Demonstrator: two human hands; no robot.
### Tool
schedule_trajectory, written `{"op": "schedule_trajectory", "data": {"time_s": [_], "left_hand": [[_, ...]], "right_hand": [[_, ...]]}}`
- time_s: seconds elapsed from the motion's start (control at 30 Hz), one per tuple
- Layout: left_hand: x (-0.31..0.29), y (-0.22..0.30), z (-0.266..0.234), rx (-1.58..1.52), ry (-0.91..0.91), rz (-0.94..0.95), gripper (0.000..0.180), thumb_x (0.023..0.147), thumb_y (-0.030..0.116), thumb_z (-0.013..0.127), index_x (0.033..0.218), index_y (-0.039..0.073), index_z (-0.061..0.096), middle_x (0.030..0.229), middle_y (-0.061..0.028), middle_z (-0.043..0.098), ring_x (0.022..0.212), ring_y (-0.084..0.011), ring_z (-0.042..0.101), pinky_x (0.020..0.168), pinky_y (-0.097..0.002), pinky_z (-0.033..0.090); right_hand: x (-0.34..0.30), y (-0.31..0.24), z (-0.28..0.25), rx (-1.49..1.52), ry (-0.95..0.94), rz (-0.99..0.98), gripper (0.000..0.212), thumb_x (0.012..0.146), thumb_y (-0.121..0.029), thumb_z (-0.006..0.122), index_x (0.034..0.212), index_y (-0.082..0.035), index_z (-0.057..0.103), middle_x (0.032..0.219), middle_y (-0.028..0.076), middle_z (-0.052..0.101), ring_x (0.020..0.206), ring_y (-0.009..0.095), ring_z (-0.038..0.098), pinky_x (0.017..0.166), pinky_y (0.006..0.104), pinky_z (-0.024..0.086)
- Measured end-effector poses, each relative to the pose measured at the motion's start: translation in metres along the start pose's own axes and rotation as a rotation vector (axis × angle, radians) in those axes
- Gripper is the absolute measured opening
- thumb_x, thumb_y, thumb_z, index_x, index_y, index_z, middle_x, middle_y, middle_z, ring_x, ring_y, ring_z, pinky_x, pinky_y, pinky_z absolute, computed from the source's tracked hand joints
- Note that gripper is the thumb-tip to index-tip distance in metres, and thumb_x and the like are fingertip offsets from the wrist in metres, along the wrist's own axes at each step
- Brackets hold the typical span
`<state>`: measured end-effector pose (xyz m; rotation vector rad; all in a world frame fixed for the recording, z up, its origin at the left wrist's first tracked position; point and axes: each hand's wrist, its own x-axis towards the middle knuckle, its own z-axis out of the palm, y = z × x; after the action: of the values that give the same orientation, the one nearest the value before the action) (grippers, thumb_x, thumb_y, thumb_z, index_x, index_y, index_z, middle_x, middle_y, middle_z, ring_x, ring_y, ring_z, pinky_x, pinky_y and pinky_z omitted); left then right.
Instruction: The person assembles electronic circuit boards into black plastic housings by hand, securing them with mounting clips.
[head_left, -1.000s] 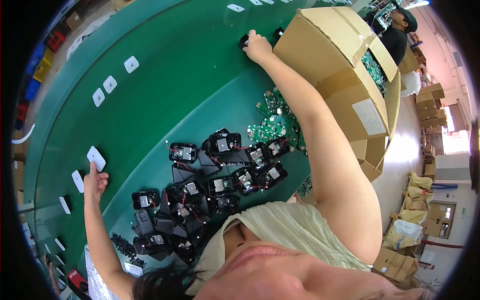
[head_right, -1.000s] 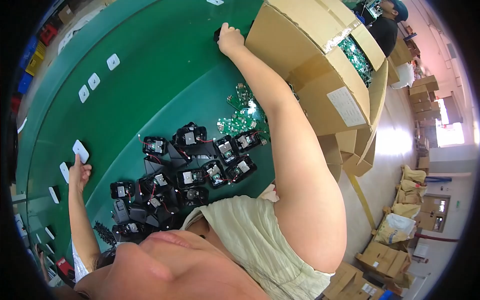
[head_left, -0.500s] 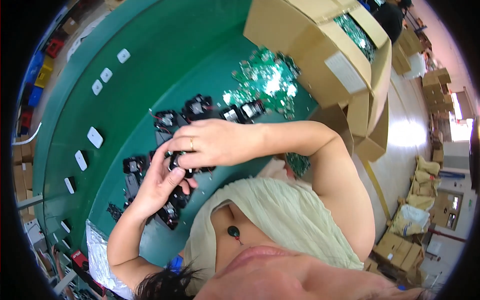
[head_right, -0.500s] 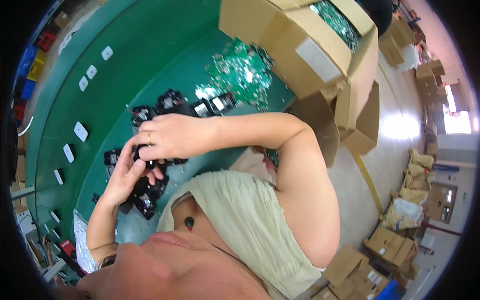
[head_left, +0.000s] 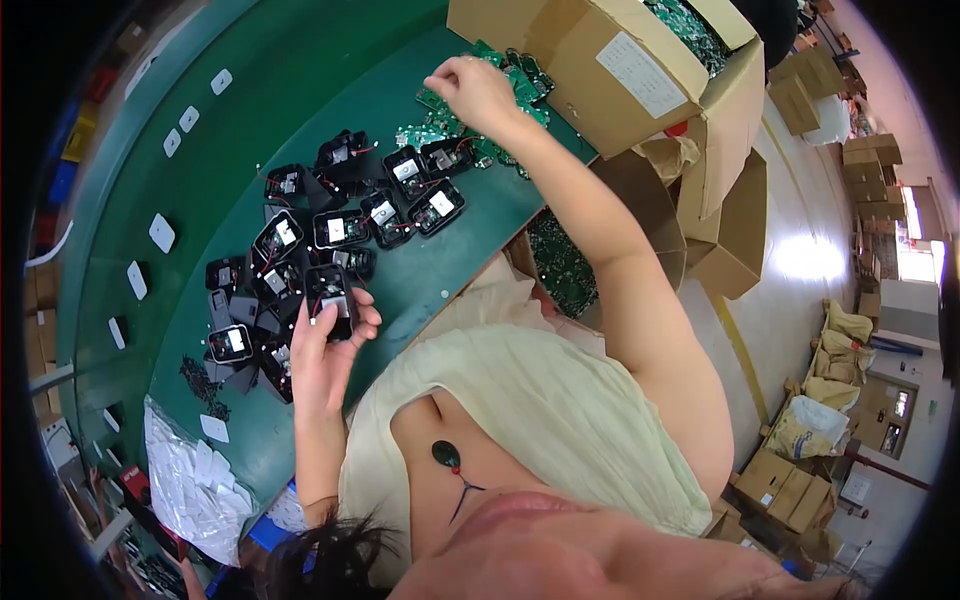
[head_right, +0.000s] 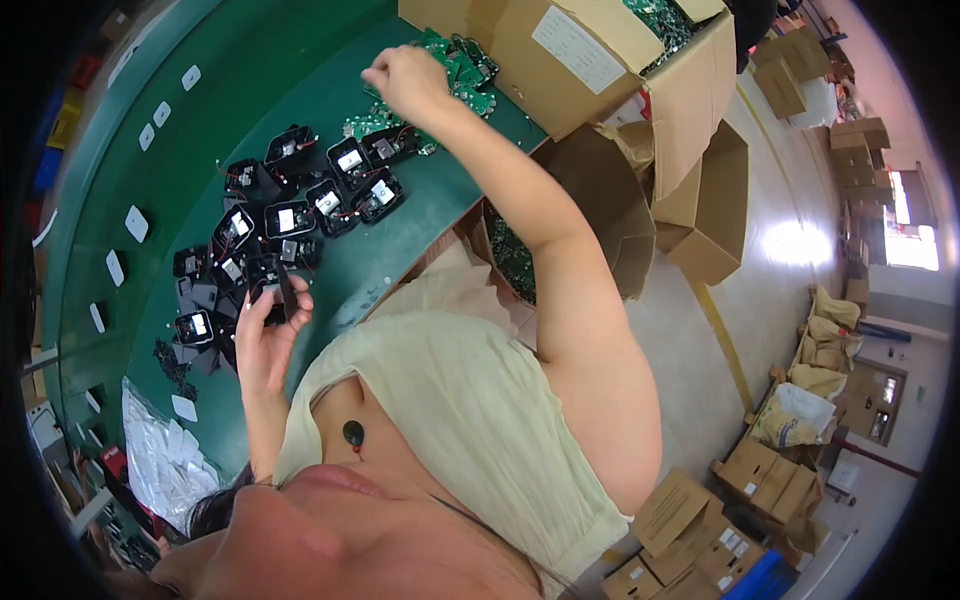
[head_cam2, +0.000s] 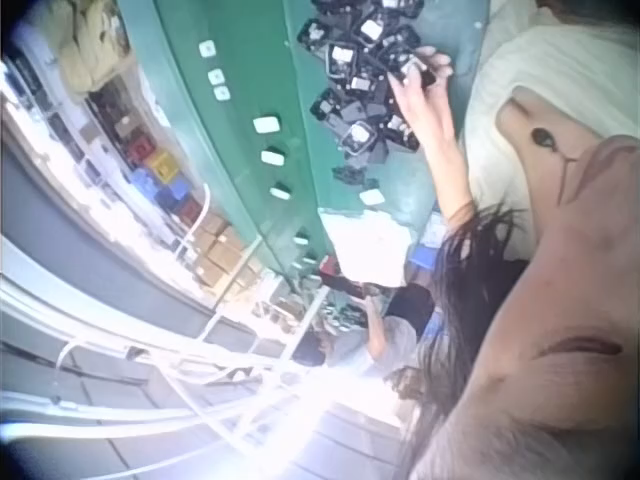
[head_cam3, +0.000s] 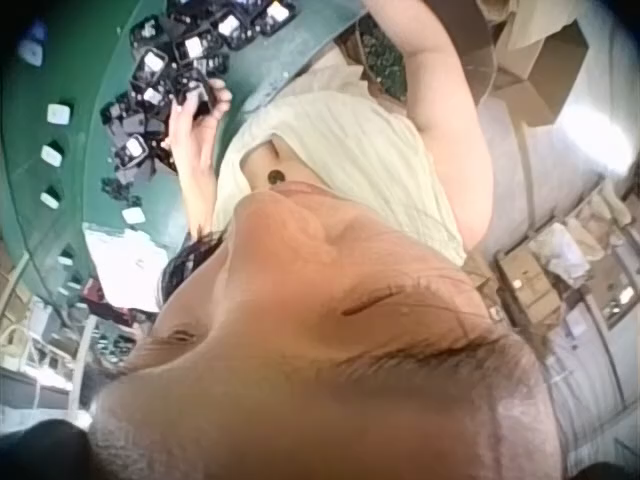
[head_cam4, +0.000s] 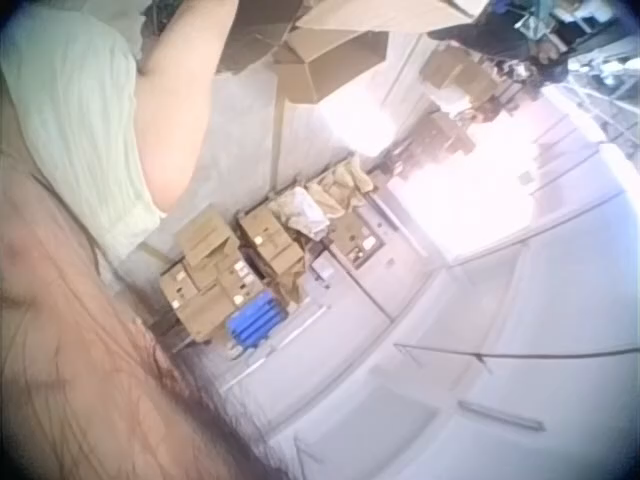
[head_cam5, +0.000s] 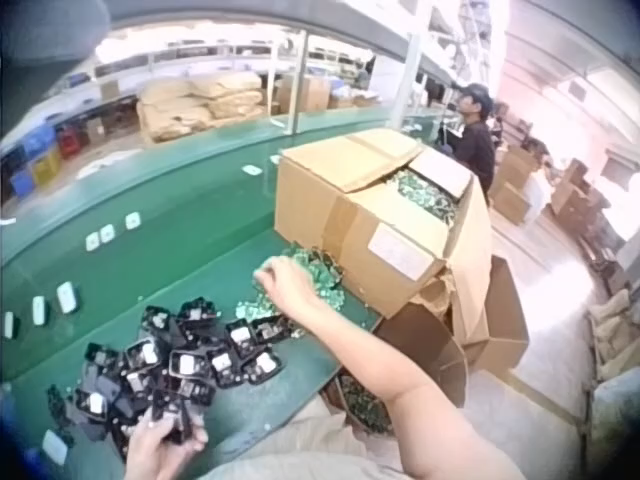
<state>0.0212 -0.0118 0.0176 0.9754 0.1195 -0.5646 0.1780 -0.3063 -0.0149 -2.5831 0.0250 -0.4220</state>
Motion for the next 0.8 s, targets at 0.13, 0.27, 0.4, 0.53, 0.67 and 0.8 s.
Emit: {"op": "schedule_trajectory", "data": {"time_s": [0.13, 0.27, 0.4, 0.53, 0.67, 0.8], "left_hand": [[-0.002, -0.014, -0.002, 0.117, 0.201, 0.175, 0.020, 0.088, 0.015, 0.046, 0.102, -0.001, 0.045, 0.086, -0.0140, 0.058, 0.071, -0.0206, 0.059, 0.058, -0.0283, 0.046], [-0.002, -0.011, 0.002, 0.180, 0.283, 0.216, 0.020, 0.088, 0.018, 0.047, 0.100, 0.001, 0.047, 0.083, -0.0117, 0.060, 0.066, -0.0177, 0.060, 0.050, -0.0243, 0.043], [0.001, -0.005, 0.012, 0.224, 0.334, 0.235, 0.019, 0.089, 0.020, 0.048, 0.099, 0.004, 0.048, 0.084, -0.0095, 0.061, 0.068, -0.0164, 0.061, 0.052, -0.0239, 0.042], [0.004, -0.006, 0.009, 0.207, 0.336, 0.242, 0.020, 0.089, 0.021, 0.048, 0.100, 0.005, 0.048, 0.084, -0.0080, 0.061, 0.069, -0.0154, 0.061, 0.052, -0.0236, 0.042], [0.003, -0.006, 0.008, 0.201, 0.359, 0.238, 0.023, 0.089, 0.025, 0.049, 0.100, 0.005, 0.048, 0.085, -0.0081, 0.061, 0.068, -0.0142, 0.061, 0.051, -0.0225, 0.041], [0.003, -0.005, 0.006, 0.219, 0.381, 0.219, 0.027, 0.088, 0.029, 0.051, 0.100, 0.006, 0.048, 0.084, -0.0070, 0.062, 0.067, -0.0133, 0.061, 0.049, -0.0219, 0.040]], "right_hand": [[0.035, 0.017, 0.024, -0.558, -0.204, -0.040, 0.037, 0.073, -0.037, 0.064, 0.095, -0.007, 0.065, 0.097, 0.013, 0.061, 0.090, 0.028, 0.057, 0.074, 0.0402, 0.047], [0.051, 0.021, 0.042, -0.671, -0.298, 0.047, 0.045, 0.069, -0.039, 0.068, 0.099, -0.006, 0.064, 0.109, 0.015, 0.057, 0.098, 0.031, 0.055, 0.080, 0.0406, 0.047], [0.058, 0.030, 0.032, -0.431, -0.459, 0.069, 0.050, 0.067, -0.040, 0.071, 0.098, -0.003, 0.062, 0.105, 0.016, 0.059, 0.100, 0.031, 0.056, 0.082, 0.0415, 0.047], [0.049, 0.015, 0.036, -0.393, -0.431, 0.010, 0.046, 0.068, -0.039, 0.071, 0.095, -0.003, 0.062, 0.100, 0.016, 0.061, 0.096, 0.031, 0.057, 0.079, 0.0418, 0.047], [0.042, 0.015, 0.041, -0.417, -0.234, -0.124, 0.037, 0.072, -0.034, 0.067, 0.094, -0.005, 0.061, 0.093, 0.014, 0.062, 0.092, 0.030, 0.058, 0.075, 0.0420, 0.046], [0.041, 0.009, 0.032, -0.403, 0.105, -0.440, 0.028, 0.074, -0.027, 0.064, 0.095, -0.009, 0.060, 0.091, 0.006, 0.063, 0.084, 0.029, 0.059, 0.070, 0.0424, 0.045]]}}
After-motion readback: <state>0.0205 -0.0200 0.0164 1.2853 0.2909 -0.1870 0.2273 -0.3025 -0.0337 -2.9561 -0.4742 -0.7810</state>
